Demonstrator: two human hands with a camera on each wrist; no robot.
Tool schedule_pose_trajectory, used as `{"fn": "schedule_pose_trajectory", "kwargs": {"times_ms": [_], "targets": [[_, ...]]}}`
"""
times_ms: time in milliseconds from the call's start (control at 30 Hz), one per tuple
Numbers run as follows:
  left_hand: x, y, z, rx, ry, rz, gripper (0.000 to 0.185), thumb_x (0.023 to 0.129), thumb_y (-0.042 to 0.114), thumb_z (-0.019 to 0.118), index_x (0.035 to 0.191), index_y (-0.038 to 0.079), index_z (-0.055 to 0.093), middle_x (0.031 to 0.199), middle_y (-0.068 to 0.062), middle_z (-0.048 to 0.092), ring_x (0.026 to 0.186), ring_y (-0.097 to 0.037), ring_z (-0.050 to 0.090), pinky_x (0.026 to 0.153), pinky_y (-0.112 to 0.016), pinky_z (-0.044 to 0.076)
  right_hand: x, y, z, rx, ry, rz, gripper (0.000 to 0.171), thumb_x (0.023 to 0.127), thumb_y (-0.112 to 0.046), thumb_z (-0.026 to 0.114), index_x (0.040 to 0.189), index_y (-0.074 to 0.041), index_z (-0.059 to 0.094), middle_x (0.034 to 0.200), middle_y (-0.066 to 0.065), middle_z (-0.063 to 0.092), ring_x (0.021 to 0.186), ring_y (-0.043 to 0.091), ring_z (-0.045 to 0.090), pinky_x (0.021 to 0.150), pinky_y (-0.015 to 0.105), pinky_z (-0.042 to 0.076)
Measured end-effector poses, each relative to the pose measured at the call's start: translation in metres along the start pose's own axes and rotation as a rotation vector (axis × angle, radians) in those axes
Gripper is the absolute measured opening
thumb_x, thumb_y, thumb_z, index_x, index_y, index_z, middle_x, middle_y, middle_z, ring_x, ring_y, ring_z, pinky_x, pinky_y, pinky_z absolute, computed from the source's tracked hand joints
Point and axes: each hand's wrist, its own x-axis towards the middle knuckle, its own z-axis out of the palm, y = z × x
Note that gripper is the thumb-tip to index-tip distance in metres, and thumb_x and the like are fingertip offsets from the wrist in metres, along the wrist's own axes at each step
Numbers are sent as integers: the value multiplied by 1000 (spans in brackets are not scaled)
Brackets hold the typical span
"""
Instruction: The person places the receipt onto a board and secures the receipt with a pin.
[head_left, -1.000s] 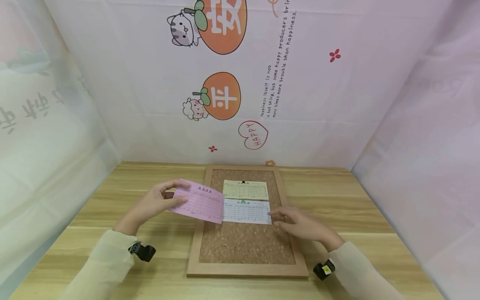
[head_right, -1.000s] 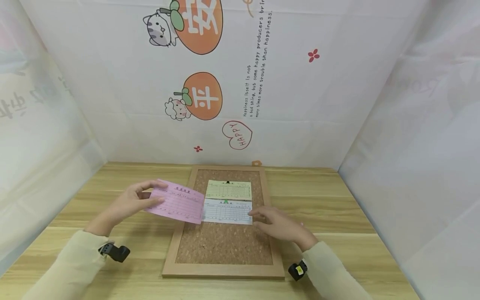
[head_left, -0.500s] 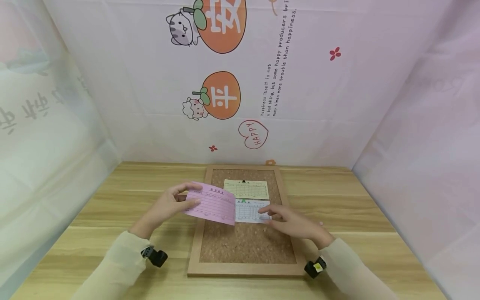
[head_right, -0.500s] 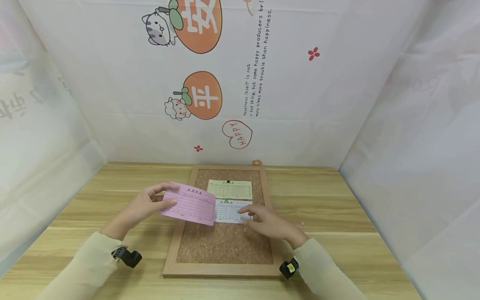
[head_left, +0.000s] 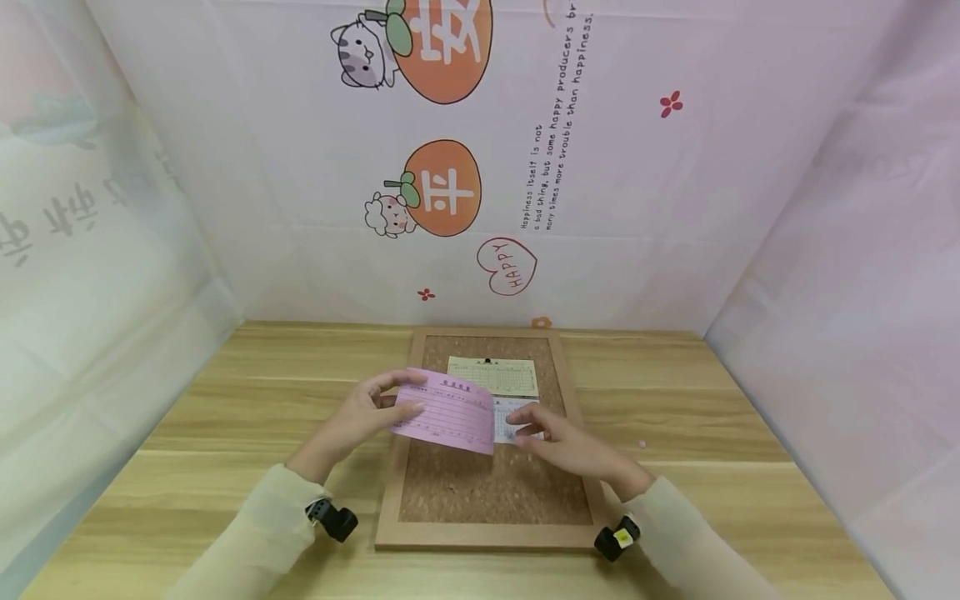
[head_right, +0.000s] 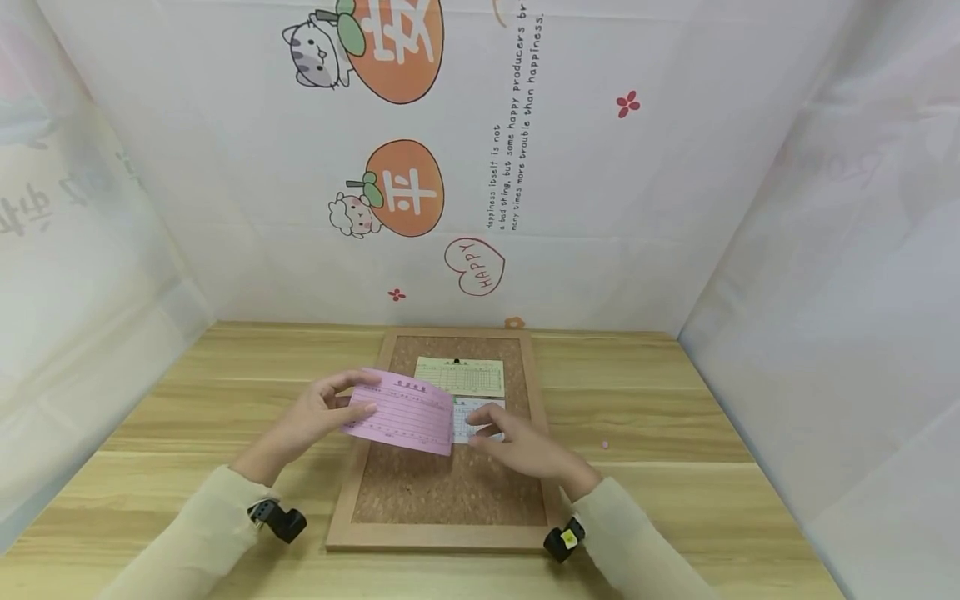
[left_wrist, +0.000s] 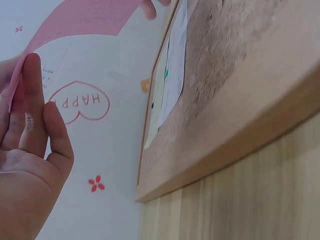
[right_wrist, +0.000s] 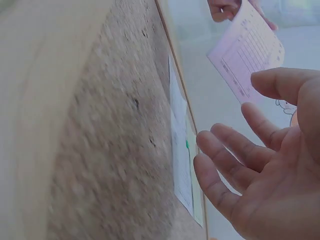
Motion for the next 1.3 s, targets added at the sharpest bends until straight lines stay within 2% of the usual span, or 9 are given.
{"fn": "schedule_pose_trajectory", "kwargs": {"times_ms": [333,500,567,733,800,967,1133,1300], "targets": [[8,-6,12,-48,-19,7,49,88,19,79,132,9,61,129,-16,58,100,-30,67,81,-41,58,10,2,9,94,51,-27,28,105,-15,54,129,-2,48,134,17,52,121,33,55,96,37,48],[10,-9,16,-68,-34,17,49,89,16,78,134,7,60,127,-17,59,99,-30,67,81,-42,58,8,3,8,134,82,-37,29,105,-15,54,128,1,47,131,19,52,114,31,57,92,46,51],[10,-9,17,-71,-39,18,49,89,14,78,134,6,59,125,-18,60,99,-30,68,81,-42,58,7,3,8,139,104,-34,28,104,-15,54,127,1,48,127,18,54,110,30,57,90,46,52],[9,-9,20,-73,-53,4,49,89,13,77,134,4,59,124,-19,60,99,-29,68,82,-42,58,6,4,6,116,167,-47,21,103,-15,58,118,-2,54,106,11,58,95,25,56,79,32,52],[8,-10,21,-68,-57,-3,49,88,13,78,133,5,60,123,-19,61,99,-29,69,82,-43,58,5,4,4,118,179,-60,16,102,-13,60,114,-2,57,100,10,59,90,25,56,76,32,52],[8,-12,21,-23,-52,-13,42,87,13,79,125,5,62,117,-16,65,94,-28,70,79,-40,58,2,4,1,144,181,-47,12,101,-13,61,109,-3,59,95,11,60,88,33,57,73,35,54],[9,-13,19,53,-47,-7,31,87,17,79,113,8,66,111,-15,64,89,-28,70,74,-36,58,0,8,-2,135,174,-30,12,101,-13,62,109,-3,61,94,11,60,88,38,57,72,32,52],[10,-16,17,177,-49,34,20,91,20,75,108,10,70,103,-13,62,85,-26,67,73,-35,57,-2,12,-4,122,162,-22,12,100,-13,63,107,-3,61,93,10,60,85,30,57,71,28,49]]}}
